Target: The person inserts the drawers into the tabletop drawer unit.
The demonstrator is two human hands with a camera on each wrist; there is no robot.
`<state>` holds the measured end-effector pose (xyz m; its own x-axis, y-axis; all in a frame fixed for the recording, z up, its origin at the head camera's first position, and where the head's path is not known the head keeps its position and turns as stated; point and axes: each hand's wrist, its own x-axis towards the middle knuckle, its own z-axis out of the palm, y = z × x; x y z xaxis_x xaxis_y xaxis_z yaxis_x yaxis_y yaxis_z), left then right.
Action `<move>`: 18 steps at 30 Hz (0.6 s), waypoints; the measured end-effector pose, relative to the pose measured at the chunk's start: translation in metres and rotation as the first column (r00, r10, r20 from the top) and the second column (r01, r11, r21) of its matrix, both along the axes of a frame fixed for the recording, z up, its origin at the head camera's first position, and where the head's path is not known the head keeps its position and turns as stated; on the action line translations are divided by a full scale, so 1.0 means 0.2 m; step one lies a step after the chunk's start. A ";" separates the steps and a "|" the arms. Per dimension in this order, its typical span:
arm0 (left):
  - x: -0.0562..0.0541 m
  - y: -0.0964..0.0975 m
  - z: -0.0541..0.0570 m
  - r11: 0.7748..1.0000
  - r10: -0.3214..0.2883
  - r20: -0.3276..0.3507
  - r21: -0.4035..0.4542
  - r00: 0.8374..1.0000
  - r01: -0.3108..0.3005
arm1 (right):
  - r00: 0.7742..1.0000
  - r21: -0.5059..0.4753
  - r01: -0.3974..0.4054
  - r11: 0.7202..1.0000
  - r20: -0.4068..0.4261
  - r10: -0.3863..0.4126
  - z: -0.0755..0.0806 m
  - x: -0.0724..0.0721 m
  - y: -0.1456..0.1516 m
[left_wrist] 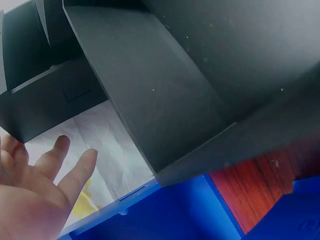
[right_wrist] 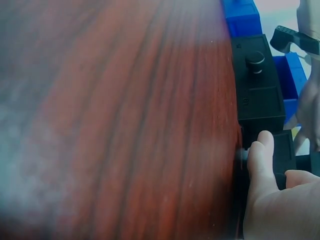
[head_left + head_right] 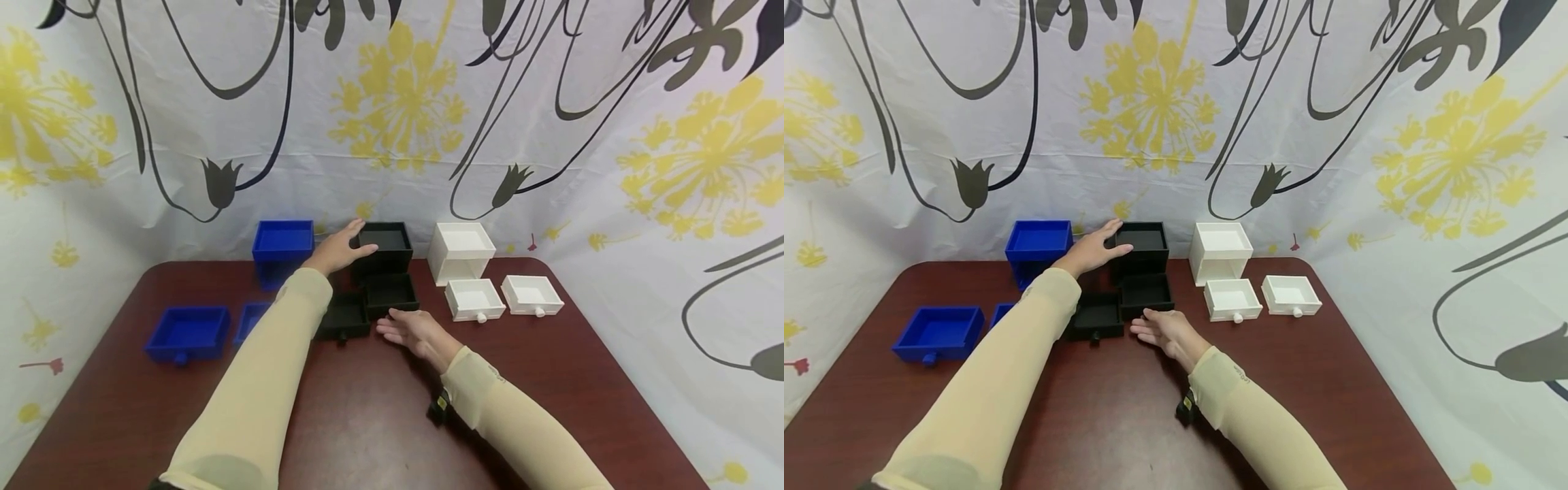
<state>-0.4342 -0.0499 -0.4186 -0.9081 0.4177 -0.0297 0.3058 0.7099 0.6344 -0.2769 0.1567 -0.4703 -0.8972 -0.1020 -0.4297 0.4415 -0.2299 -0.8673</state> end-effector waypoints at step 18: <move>0.01 -0.01 0.01 1.000 -0.002 0.003 0.015 1.000 0.001 | 0.999 -0.032 0.037 0.999 0.037 -0.036 -0.03 -0.07 -0.04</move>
